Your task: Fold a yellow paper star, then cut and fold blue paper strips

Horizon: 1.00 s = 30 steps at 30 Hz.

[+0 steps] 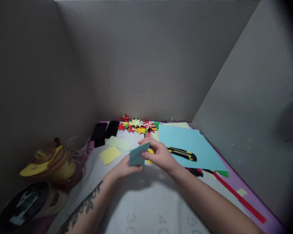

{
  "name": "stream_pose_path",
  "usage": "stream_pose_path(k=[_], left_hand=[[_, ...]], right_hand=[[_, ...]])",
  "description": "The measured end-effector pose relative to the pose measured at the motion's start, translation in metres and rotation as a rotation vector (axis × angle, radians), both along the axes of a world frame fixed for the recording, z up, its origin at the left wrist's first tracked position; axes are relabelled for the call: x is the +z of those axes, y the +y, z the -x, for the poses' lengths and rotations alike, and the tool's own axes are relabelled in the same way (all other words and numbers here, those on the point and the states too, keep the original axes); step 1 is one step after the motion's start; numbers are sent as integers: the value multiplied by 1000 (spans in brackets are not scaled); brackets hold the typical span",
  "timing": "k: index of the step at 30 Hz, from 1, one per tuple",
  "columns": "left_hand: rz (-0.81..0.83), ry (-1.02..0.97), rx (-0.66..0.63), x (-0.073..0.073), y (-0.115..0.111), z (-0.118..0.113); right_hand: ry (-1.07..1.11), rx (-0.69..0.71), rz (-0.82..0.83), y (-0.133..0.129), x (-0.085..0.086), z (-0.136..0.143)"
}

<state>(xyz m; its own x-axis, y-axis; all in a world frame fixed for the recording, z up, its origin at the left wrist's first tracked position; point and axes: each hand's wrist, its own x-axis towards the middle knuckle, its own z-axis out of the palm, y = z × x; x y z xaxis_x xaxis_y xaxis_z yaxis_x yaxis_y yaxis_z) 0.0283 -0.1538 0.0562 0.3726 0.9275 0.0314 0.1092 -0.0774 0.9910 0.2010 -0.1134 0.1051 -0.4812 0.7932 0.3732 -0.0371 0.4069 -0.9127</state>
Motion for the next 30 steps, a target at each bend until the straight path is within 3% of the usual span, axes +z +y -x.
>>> stream_pose_path(k=[2, 4, 9, 17, 20, 22, 25, 27, 30], left_hand=[[18, -58, -58, -17, 2, -2], [24, -81, -81, -24, 3, -5], [25, -81, -126, -18, 0, -8], [112, -188, -62, -29, -5, -15], [268, -393, -18, -19, -12, -24], [445, -659, 51, -10, -18, -28], [667, -962, 180, 0, -23, -27], [759, -1025, 279, -1, -23, -22], [850, -1037, 359, -9, -22, -16]], right_hand=[[-10, 38, 107, -1, -10, 0], [4, 74, 212, -1, -14, -1], [77, 117, 294, -1, -7, -5], [40, 131, 324, -4, -12, -1], [33, 88, 303, -3, -5, 1], [44, -27, 189, -3, -4, -2], [-33, -213, -157, -10, -13, -15], [-167, -135, -421, -21, -25, -26], [-369, 114, -730, -42, -47, -36]])
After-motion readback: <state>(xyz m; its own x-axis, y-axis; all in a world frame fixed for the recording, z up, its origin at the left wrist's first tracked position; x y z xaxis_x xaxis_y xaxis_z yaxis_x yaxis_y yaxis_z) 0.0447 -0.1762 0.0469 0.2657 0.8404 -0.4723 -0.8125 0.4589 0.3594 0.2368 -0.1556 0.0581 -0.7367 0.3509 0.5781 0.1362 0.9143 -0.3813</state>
